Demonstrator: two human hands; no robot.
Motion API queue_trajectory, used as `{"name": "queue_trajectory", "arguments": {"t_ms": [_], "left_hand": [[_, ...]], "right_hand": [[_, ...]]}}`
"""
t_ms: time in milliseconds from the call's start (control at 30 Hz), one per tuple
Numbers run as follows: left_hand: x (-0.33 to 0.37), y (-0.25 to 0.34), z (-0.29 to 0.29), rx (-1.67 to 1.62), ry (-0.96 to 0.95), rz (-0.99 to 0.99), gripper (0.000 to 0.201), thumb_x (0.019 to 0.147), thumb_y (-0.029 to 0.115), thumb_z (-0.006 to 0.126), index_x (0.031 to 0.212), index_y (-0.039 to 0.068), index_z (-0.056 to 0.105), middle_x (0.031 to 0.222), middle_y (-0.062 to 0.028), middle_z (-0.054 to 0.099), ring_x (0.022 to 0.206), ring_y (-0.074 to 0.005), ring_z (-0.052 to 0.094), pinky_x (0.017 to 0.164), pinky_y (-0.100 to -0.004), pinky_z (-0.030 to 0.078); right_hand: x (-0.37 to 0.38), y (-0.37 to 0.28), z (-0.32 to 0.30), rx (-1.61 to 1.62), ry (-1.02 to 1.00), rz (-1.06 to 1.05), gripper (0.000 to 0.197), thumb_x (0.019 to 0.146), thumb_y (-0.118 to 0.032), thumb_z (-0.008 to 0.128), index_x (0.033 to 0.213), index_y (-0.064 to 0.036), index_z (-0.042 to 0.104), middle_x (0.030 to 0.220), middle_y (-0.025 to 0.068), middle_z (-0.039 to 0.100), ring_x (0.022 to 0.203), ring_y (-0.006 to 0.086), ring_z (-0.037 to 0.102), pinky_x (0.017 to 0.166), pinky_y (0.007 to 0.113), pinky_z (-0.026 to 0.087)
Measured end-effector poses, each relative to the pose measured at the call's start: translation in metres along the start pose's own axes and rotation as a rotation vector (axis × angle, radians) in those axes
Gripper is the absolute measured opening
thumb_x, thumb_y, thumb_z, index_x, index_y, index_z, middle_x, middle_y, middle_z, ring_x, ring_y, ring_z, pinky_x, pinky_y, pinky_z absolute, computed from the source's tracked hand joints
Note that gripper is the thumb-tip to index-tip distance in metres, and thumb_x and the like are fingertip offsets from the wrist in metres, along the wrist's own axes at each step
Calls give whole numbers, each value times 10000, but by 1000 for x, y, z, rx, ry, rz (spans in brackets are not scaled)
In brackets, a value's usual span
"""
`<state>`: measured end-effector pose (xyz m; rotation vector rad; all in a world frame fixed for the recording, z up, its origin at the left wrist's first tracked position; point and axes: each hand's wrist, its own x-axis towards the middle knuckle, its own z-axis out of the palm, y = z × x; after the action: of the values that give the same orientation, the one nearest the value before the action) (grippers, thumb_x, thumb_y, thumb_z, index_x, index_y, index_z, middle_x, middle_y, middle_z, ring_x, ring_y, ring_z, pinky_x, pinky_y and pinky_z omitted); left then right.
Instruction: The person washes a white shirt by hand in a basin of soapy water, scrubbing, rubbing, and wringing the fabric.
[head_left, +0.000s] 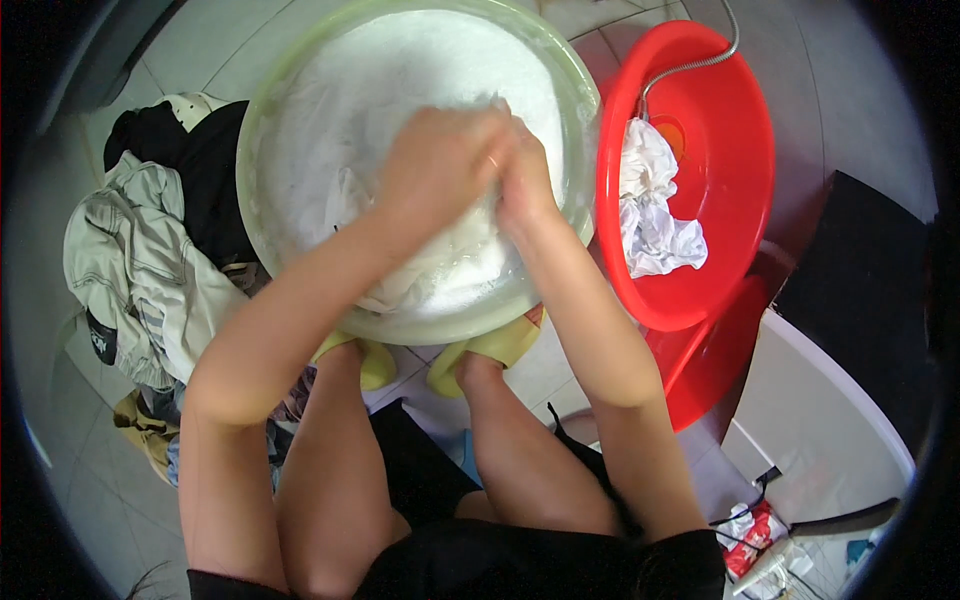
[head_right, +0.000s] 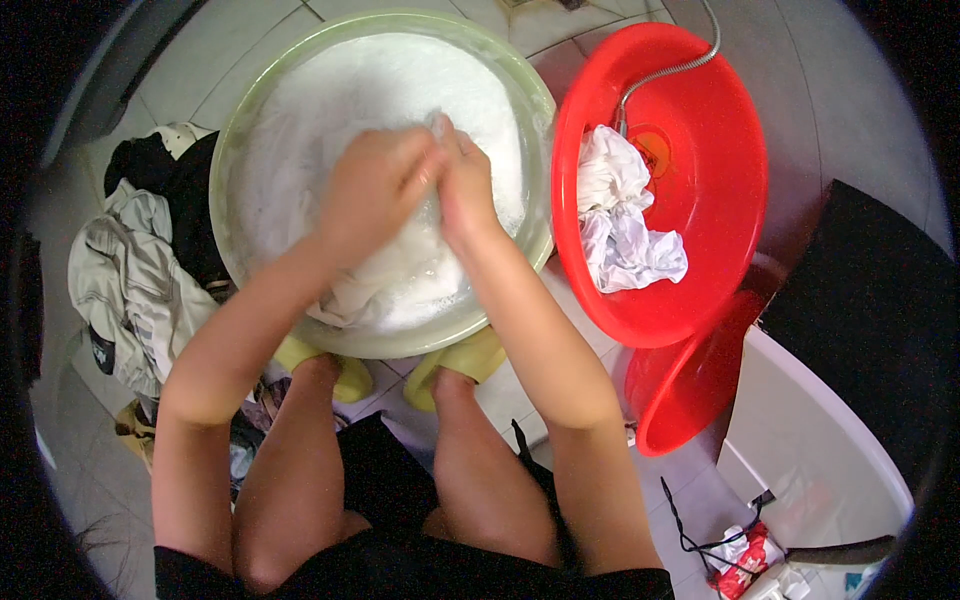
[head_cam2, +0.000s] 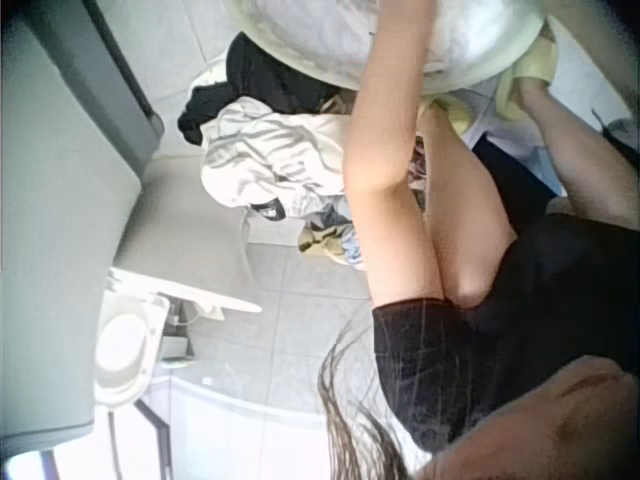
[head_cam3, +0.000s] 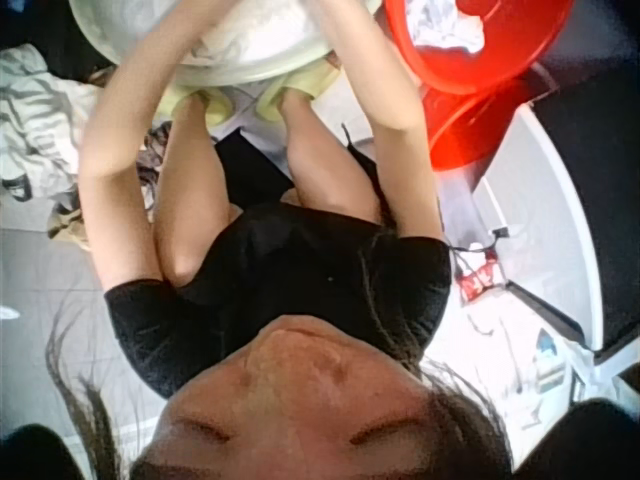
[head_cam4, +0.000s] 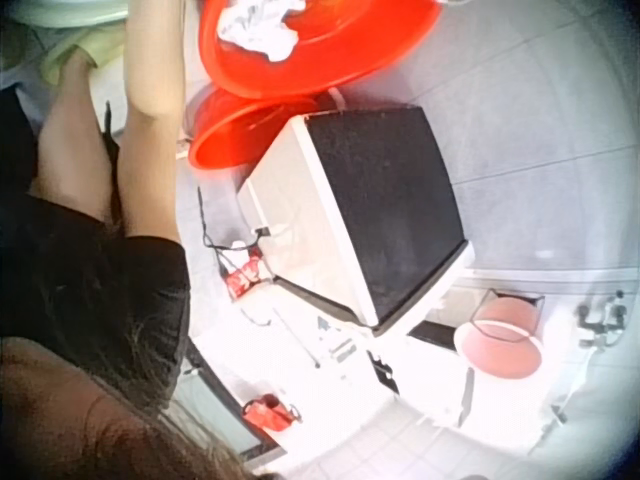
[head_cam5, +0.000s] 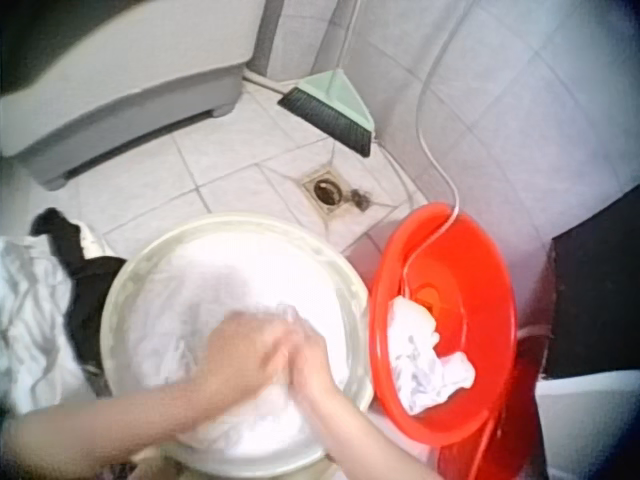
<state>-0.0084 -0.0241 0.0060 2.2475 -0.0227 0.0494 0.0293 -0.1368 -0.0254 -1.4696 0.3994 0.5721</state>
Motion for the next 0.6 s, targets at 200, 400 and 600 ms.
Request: {"name": "queue_trajectory", "arguments": {"t_ms": [200, 400, 600], "left_hand": [[1, -2, -4, -7, 161, 368, 240, 826, 269, 580, 719, 56, 604, 667, -120, 586, 608, -313, 553, 575, -386, 441], [-23, 15, 11, 195, -46, 25, 201, 812, 263, 590, 704, 97, 622, 657, -104, 592, 599, -285, 575, 575, -379, 456], [-11, 3, 9, -6, 198, 301, 235, 807, 292, 619, 666, 107, 591, 616, -108, 556, 520, -282, 540, 479, -392, 406]], "right_hand": [[-45, -15, 23, 531, -91, 250, 297, 928, -341, 479, 1011, -66, 556, 863, 28, 548, 831, 140, 531, 757, 296, 444], [-57, 2, 19, 609, 136, 261, 258, 935, -314, 409, 978, -101, 548, 917, 17, 552, 927, 168, 543, 833, 322, 427], [-71, -18, 28, 528, 203, 371, 260, 898, -326, 466, 738, -122, 454, 737, -4, 486, 636, 115, 449, 590, 295, 383]]}}
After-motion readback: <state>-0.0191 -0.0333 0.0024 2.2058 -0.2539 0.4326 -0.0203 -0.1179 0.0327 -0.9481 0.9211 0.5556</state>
